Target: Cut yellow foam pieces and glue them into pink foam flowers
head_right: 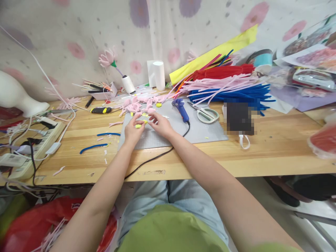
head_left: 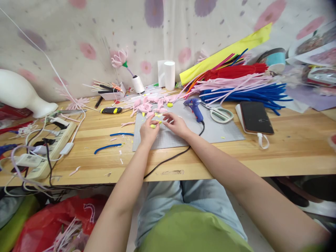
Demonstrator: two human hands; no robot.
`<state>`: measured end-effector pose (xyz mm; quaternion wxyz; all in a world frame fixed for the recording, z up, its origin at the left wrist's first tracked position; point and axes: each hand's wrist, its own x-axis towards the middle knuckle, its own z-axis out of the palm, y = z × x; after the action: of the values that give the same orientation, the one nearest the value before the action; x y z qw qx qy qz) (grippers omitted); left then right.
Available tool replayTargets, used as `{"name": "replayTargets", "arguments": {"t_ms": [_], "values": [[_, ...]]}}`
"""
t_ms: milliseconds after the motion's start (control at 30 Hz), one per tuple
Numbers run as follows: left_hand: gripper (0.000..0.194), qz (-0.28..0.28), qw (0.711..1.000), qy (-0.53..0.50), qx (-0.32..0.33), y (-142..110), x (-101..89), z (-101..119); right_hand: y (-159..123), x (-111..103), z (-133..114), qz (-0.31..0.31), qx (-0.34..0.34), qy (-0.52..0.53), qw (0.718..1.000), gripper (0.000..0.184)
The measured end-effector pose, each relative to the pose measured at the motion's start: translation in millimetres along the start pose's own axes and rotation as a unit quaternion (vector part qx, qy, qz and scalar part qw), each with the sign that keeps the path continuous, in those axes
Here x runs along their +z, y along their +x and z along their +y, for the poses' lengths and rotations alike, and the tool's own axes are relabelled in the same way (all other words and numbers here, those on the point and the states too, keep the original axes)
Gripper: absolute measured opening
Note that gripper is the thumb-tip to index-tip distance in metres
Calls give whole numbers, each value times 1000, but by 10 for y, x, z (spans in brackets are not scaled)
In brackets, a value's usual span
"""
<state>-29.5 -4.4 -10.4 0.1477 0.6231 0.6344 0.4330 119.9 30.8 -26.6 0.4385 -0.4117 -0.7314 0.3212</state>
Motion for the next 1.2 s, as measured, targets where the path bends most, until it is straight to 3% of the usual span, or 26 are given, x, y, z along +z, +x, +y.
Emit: {"name": "replayTargets", "arguments": {"t_ms": [200,433,933,1200], "values": [[55,-27,999,-17,33,-26,42,7,8,35,40,1,1,4,1000,30],[62,-14,997,-42,60,-29,42,-14,23,29,41,18,44,50,998,28],[66,-39,979,-194,-46,-1,126,-116,58,-6,101,-18,61,130,990,30],[56,-44,984,-165,-45,-2,96,-93,38,-22,56,-39,43,105,993,28]]}}
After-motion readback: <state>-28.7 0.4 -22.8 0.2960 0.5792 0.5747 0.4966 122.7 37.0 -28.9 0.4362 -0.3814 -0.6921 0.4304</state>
